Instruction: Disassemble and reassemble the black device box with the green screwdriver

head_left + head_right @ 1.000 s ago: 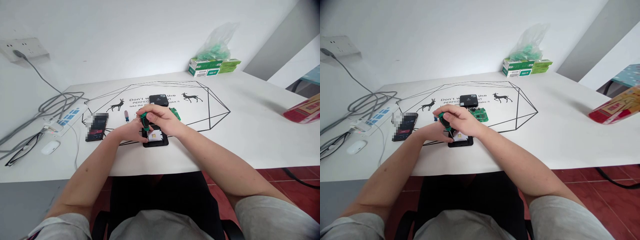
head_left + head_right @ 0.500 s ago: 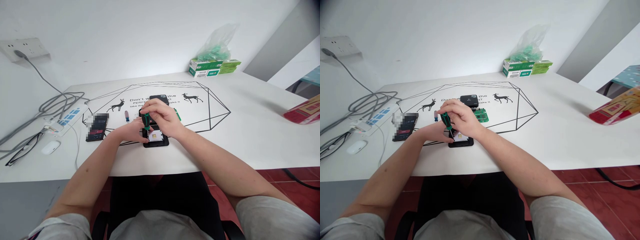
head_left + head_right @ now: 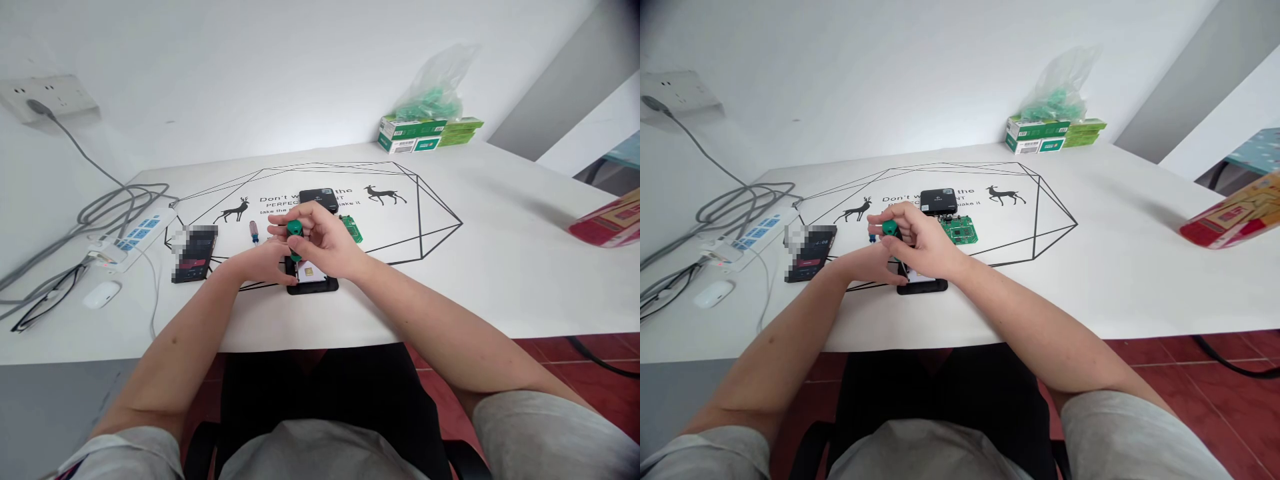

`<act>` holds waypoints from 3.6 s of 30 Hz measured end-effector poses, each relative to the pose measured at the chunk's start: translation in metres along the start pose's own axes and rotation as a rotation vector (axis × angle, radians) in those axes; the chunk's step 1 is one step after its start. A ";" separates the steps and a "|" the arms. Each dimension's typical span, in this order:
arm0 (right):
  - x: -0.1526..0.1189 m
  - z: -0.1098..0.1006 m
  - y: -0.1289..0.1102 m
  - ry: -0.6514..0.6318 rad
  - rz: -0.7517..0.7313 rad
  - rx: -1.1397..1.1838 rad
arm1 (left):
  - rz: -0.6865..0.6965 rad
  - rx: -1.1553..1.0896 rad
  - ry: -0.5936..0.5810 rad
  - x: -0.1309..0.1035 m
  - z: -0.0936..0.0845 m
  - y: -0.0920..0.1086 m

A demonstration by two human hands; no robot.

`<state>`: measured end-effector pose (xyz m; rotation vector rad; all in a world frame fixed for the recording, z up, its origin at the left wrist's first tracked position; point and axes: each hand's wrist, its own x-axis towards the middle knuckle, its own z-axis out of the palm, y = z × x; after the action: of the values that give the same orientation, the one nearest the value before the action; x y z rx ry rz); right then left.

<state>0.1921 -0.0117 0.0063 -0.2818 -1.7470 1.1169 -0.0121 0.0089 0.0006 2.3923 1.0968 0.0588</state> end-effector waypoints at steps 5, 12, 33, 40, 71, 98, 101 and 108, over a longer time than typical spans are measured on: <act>0.003 -0.009 0.002 -0.012 -0.215 -0.330 | 0.057 -0.051 0.024 0.001 0.001 -0.001; 0.005 -0.013 0.005 0.028 -0.343 -0.475 | 0.005 -0.074 0.014 0.001 0.001 -0.002; 0.001 -0.007 0.003 0.061 -0.145 -0.352 | 0.061 0.001 0.038 0.000 -0.001 0.002; 0.005 -0.012 0.001 0.129 -0.301 -0.499 | 0.000 -0.026 0.024 -0.001 -0.003 0.006; 0.003 -0.004 0.001 0.110 -0.059 -0.294 | 0.065 -0.158 -0.061 -0.003 -0.001 0.011; 0.002 -0.001 -0.007 0.123 0.092 -0.086 | 0.131 -0.156 -0.026 -0.003 0.002 0.005; 0.002 0.002 -0.007 0.113 0.154 -0.079 | 0.106 -0.204 -0.038 -0.003 0.004 0.005; 0.003 -0.001 -0.008 0.126 0.032 -0.360 | 0.207 -0.224 0.000 -0.004 0.003 0.005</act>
<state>0.1941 -0.0137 0.0149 -0.5887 -1.8281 0.7826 -0.0105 0.0023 0.0011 2.2920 0.7935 0.2393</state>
